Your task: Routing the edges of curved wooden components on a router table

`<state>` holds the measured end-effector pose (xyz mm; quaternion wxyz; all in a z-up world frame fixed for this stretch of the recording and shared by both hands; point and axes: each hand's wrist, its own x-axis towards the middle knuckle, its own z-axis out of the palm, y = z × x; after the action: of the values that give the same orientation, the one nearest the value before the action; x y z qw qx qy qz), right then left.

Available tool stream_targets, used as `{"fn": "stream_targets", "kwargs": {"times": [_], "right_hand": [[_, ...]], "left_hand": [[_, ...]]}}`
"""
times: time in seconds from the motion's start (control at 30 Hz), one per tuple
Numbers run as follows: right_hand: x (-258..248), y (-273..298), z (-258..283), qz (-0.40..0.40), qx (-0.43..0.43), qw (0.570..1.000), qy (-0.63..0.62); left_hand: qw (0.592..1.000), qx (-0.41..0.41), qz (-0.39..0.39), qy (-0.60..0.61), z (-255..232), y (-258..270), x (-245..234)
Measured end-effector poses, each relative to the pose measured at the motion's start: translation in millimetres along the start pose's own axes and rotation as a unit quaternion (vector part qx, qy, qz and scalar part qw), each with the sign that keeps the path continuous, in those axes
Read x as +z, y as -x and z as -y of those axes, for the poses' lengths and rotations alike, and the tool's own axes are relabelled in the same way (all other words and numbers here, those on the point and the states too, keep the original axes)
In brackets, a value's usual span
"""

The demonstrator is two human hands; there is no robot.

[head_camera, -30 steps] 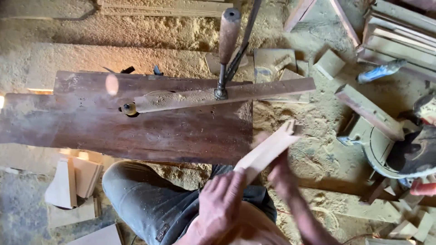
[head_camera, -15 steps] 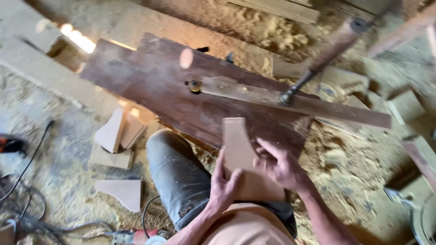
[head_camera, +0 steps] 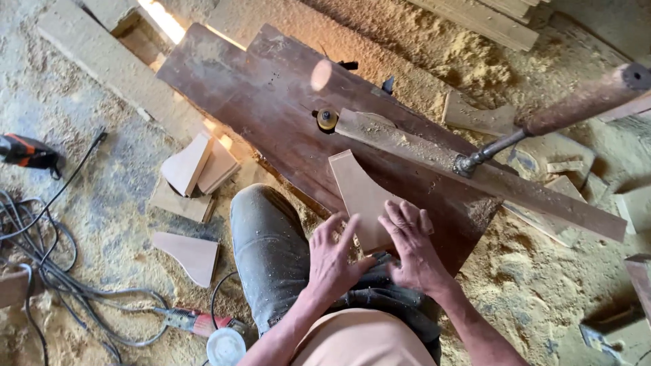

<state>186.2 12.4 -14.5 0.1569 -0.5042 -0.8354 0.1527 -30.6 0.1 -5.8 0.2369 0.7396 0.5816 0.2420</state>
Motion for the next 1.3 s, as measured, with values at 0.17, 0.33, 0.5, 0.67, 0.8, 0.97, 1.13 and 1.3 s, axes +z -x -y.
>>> {"fn": "stream_targets", "kwargs": {"times": [0.17, 0.33, 0.5, 0.67, 0.8, 0.97, 1.13, 1.3], "right_hand": [[-0.7, -16.2, -3.2, -0.03, -0.045, 0.997, -0.053], [19.8, -32.1, -11.3, -0.13, -0.068, 0.989, -0.02], [28.5, -51.3, -38.9, -0.217, -0.067, 0.973, 0.038], [10.6, -69.4, -75.7, -0.224, -0.116, 0.967, 0.022], [2.1, -76.0, -74.3, -0.235, -0.126, 0.964, 0.009], [7.9, -75.4, -70.8, -0.248, -0.115, 0.962, 0.025], [8.2, -78.9, -66.6, -0.259, -0.108, 0.959, 0.042], [7.1, -85.7, -59.9, -0.251, -0.108, 0.961, 0.034]], "left_hand": [[0.992, 0.101, -0.037, -0.062, 11.4, -17.9, 27.6], [0.992, 0.088, -0.07, -0.059, 17.0, -23.9, 50.7], [0.982, 0.107, -0.151, -0.023, 16.0, -33.6, 67.4], [0.982, 0.123, -0.143, 0.013, 7.4, -47.8, 67.1], [0.982, 0.123, -0.144, 0.02, 11.6, -51.1, 74.3], [0.985, 0.118, -0.121, 0.018, 10.9, -51.6, 66.0], [0.988, 0.099, -0.116, 0.009, 5.5, -54.3, 59.2], [0.987, 0.075, -0.137, -0.022, 5.3, -58.1, 61.4]]}}
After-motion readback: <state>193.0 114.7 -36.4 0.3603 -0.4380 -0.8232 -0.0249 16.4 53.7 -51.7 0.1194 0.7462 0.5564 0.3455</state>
